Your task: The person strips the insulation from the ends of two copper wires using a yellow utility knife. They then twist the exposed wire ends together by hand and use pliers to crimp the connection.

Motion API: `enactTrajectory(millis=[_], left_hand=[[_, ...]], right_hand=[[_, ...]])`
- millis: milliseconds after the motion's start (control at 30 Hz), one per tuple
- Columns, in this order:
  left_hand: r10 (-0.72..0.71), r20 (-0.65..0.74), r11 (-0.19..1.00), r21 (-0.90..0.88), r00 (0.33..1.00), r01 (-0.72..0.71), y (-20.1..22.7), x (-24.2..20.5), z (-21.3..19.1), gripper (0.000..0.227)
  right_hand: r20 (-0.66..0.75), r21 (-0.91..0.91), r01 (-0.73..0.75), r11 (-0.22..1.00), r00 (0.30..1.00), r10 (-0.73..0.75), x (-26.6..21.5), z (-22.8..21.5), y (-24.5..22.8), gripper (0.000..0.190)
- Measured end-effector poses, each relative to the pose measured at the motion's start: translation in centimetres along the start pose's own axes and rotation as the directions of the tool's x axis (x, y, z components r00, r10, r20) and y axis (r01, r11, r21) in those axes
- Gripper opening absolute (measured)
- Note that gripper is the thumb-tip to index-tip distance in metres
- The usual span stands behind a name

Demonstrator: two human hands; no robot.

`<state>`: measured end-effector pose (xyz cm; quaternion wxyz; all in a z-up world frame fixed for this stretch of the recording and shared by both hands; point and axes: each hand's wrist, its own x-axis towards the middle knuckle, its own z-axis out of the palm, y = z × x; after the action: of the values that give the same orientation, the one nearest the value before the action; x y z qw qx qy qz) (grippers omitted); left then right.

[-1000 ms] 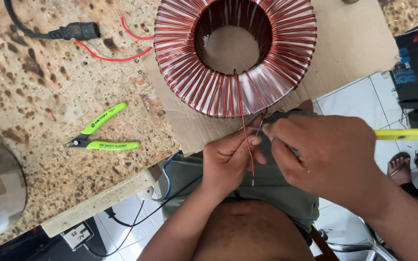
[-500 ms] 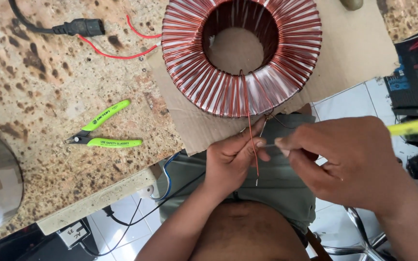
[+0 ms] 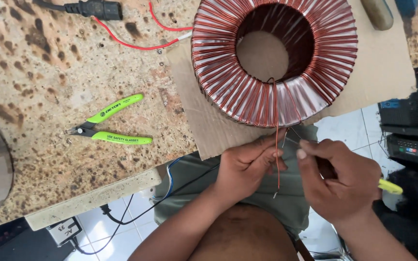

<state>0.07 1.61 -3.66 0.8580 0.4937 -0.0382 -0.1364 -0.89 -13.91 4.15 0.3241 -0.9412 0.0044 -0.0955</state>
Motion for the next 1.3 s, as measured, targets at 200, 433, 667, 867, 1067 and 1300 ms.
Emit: enactTrajectory(millis=[200,433,667,867,1067,1300], left_hand=[[0.051,0.1,0.993,0.099,0.994,-0.061,1.4,0.3,-0.7,0.04],[0.124,-0.024,0.934,0.342,0.992,-0.108,1.7,0.4,0.3,0.032],[0.301,-0.19,0.792,0.596,0.934,-0.134,0.4,0.6,1.2,0.023],[0.262,-0.232,0.811,0.578,0.937,-0.084,1.2,0.7,2.3,0.015],[0.238,-0.276,0.835,0.548,0.931,-0.05,1.8,0.8,3.2,0.015],[0.208,-0.26,0.91,0.404,0.943,-0.09,2.3,0.4,3.5,0.017]], right_hand=[[0.023,0.109,0.01,0.994,1.0,-0.013,-1.4,-0.2,0.5,0.015],[0.059,-0.159,0.107,0.981,0.993,-0.099,0.7,0.7,1.5,0.037],[-0.002,-0.238,0.327,0.914,0.941,-0.337,1.5,1.4,1.2,0.009],[-0.093,0.194,-0.043,0.98,0.994,0.062,1.4,1.4,-0.7,0.009],[-0.033,0.471,-0.1,0.876,0.991,0.131,-0.2,-0.4,-0.5,0.042],[0.102,0.255,0.239,0.937,0.957,-0.271,-0.1,-1.0,1.7,0.033]])
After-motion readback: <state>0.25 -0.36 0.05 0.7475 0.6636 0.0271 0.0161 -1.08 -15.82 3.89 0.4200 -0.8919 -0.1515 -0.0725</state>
